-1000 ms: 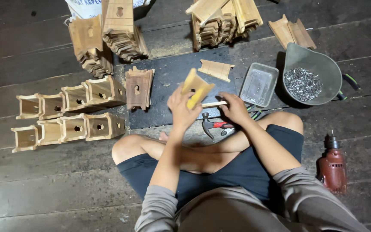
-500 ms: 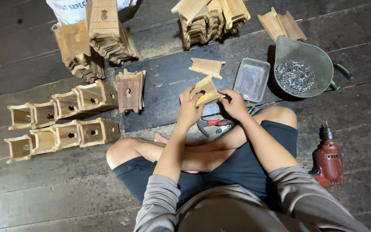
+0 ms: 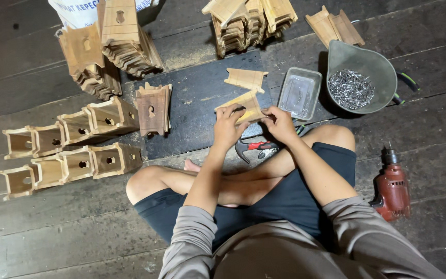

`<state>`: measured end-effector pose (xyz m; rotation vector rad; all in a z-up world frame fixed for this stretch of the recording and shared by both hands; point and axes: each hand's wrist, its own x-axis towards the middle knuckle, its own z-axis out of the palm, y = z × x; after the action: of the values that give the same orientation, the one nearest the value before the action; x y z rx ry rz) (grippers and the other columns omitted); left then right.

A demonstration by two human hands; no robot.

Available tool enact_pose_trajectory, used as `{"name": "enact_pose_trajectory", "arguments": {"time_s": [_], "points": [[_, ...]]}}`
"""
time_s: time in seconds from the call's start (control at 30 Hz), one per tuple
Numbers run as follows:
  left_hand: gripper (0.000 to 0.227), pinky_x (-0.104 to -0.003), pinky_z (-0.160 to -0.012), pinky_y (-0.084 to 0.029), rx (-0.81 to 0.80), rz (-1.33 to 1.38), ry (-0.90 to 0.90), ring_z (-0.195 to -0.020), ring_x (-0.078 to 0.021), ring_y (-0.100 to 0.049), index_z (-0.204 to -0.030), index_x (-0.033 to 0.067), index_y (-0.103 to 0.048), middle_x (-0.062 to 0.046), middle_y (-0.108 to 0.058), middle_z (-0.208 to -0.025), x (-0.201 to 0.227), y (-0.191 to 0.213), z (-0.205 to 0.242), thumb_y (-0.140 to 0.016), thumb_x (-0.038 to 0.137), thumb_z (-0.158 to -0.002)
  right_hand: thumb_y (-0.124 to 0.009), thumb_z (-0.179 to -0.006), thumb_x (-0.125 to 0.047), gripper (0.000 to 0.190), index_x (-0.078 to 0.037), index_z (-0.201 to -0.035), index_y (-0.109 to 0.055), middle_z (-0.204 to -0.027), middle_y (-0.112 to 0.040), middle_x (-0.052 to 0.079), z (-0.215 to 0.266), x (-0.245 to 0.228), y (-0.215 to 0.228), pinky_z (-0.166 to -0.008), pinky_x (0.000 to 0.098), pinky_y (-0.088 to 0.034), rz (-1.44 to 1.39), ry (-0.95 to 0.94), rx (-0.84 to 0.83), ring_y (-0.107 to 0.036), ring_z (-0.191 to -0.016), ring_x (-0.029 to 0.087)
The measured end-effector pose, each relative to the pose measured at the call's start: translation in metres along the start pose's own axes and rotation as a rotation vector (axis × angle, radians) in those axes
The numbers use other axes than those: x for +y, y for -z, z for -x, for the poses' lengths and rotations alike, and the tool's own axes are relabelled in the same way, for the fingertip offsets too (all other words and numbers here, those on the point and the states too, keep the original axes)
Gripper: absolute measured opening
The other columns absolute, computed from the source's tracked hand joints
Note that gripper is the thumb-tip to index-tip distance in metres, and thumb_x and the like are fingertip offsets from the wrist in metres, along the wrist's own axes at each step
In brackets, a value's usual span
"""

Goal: The person assembles small wooden structures by hammering small nails into wooden panels. They handle wooden pieces and reach into a tray for nails.

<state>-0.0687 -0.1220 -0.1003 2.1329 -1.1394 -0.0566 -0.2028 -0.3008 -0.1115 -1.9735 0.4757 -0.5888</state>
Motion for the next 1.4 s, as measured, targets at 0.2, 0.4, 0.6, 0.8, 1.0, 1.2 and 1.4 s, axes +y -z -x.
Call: {"name": "enact_pose_trajectory", "arguments": {"time_s": [0.2, 0.4, 0.6, 0.8, 1.0, 1.2, 1.4], "points": [[0.032, -0.032, -0.093, -0.057, 0.016, -0.004, 0.002, -0.111, -0.0198, -0.057, -0.108, 0.0263, -0.076, 0.010, -0.070, -0.114, 0.001, 0.000, 0.000, -0.085, 0.030, -0.078, -0.071, -0.087, 0.007, 0.023, -0.007, -0.103, -0.078, -0.081, -0.077, 0.014, -0.002, 0.003, -0.001, -0.070, 0.0357, -0.056, -0.020, -0.090, 0.004, -0.073, -0.077, 0.023], [0.031, -0.034, -0.090, -0.059, -0.030, 0.032, -0.022, -0.107, -0.0198, -0.059, -0.109, 0.0284, -0.075, 0.010, -0.069, -0.115, 0.001, 0.004, -0.003, -0.083, 0.029, -0.080, -0.071, -0.085, 0.007, 0.028, -0.009, -0.106, -0.079, -0.078, -0.076, 0.013, 0.000, 0.002, 0.000, -0.068, 0.0342, -0.055, -0.028, -0.110, -0.001, -0.071, -0.072, 0.020], [0.026, -0.036, -0.080, -0.062, -0.008, -0.019, -0.056, -0.104, -0.0196, -0.059, -0.106, 0.0278, -0.074, 0.010, -0.068, -0.112, 0.010, 0.012, -0.004, -0.081, 0.031, -0.081, -0.073, -0.085, 0.004, 0.022, -0.010, -0.101, -0.078, -0.075, -0.075, 0.012, -0.001, 0.011, 0.001, -0.067, 0.0332, -0.053, -0.006, -0.110, -0.011, -0.069, -0.070, 0.018], [0.025, -0.033, -0.076, -0.061, 0.090, -0.135, -0.059, -0.102, -0.0161, -0.058, -0.101, 0.0297, -0.072, 0.013, -0.067, -0.110, 0.017, 0.006, -0.001, -0.080, 0.040, -0.080, -0.072, -0.086, 0.005, 0.021, -0.007, -0.102, -0.076, -0.076, -0.075, 0.014, -0.001, 0.007, 0.001, -0.068, 0.0334, -0.053, -0.034, -0.114, -0.005, -0.068, -0.070, 0.015], [0.025, -0.036, -0.080, -0.058, 0.116, -0.176, -0.067, -0.103, -0.0190, -0.057, -0.100, 0.0305, -0.070, 0.013, -0.065, -0.110, 0.013, -0.003, 0.001, -0.079, 0.039, -0.079, -0.071, -0.087, 0.006, 0.023, -0.005, -0.106, -0.076, -0.087, -0.077, 0.017, 0.000, 0.021, -0.001, -0.070, 0.0321, -0.055, -0.073, -0.149, -0.024, -0.071, -0.075, 0.015], [0.025, -0.039, -0.083, -0.057, 0.066, -0.134, -0.014, -0.109, -0.0207, -0.057, -0.101, 0.0300, -0.069, 0.012, -0.064, -0.112, 0.012, -0.008, 0.000, -0.079, 0.039, -0.079, -0.068, -0.089, 0.009, 0.023, 0.000, -0.111, -0.073, -0.095, -0.077, 0.022, 0.002, 0.022, -0.005, -0.074, 0.0341, -0.057, -0.159, -0.173, -0.025, -0.073, -0.080, 0.017], [0.026, -0.039, -0.083, -0.056, 0.061, -0.105, -0.008, -0.105, -0.0198, -0.057, -0.101, 0.0293, -0.071, 0.013, -0.065, -0.111, 0.013, -0.006, -0.001, -0.080, 0.039, -0.079, -0.071, -0.090, 0.006, 0.025, -0.002, -0.114, -0.073, -0.102, -0.076, 0.022, 0.004, 0.032, -0.003, -0.076, 0.0329, -0.058, -0.196, -0.215, -0.035, -0.073, -0.085, 0.016]]}}
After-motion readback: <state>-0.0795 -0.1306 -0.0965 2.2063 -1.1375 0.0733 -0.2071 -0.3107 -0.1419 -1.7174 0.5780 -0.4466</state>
